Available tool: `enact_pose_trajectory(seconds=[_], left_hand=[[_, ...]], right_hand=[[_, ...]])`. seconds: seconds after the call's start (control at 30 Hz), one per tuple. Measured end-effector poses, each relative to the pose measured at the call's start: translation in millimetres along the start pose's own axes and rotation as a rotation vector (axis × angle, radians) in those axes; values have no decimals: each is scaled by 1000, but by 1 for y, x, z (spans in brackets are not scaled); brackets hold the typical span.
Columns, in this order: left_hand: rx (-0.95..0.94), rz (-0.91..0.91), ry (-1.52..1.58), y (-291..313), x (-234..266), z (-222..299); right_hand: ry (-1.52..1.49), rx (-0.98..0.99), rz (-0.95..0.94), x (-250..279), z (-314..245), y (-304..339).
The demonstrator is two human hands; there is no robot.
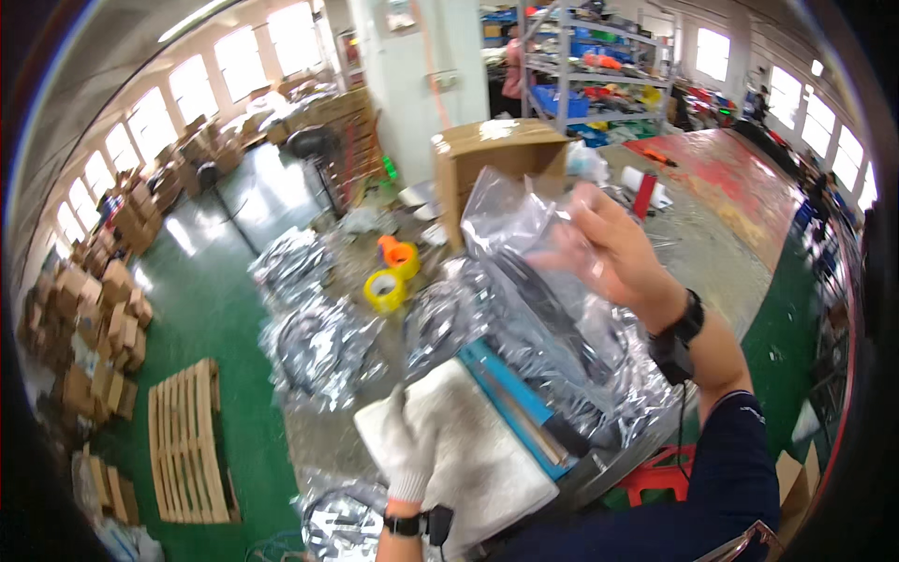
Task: Sealing circular items into plastic bags using a heat sealer.
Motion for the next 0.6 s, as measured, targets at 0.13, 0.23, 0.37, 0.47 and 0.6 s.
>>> enact_pose_trajectory(seconds=[0.13, 0.23, 0.37, 0.47, 0.6], left_hand=[[-82, -202, 82, 0, 23, -13], [288, -140, 922, 30, 59, -20], [463, -303, 936, 68, 83, -45], [528, 27, 1037, 101, 87, -65], [204, 112, 1006, 57, 105, -20]], right_hand=[[356, -173, -116, -28, 53, 47], [577, -301, -30, -25, 82, 92], [775, -207, -76, -34, 114, 138], [863, -87, -101, -42, 117, 169], [990, -48, -57, -48, 121, 217]])
Point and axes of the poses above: each hand's wrist, its own y-axis away from the middle knuckle, its own x-axis out of the back of the hand, z = x × y, the point moved 3 cm from there along -y, towards the middle knuckle, and after that the axes turned 2 degrees about -x, right-handed, at the moved point
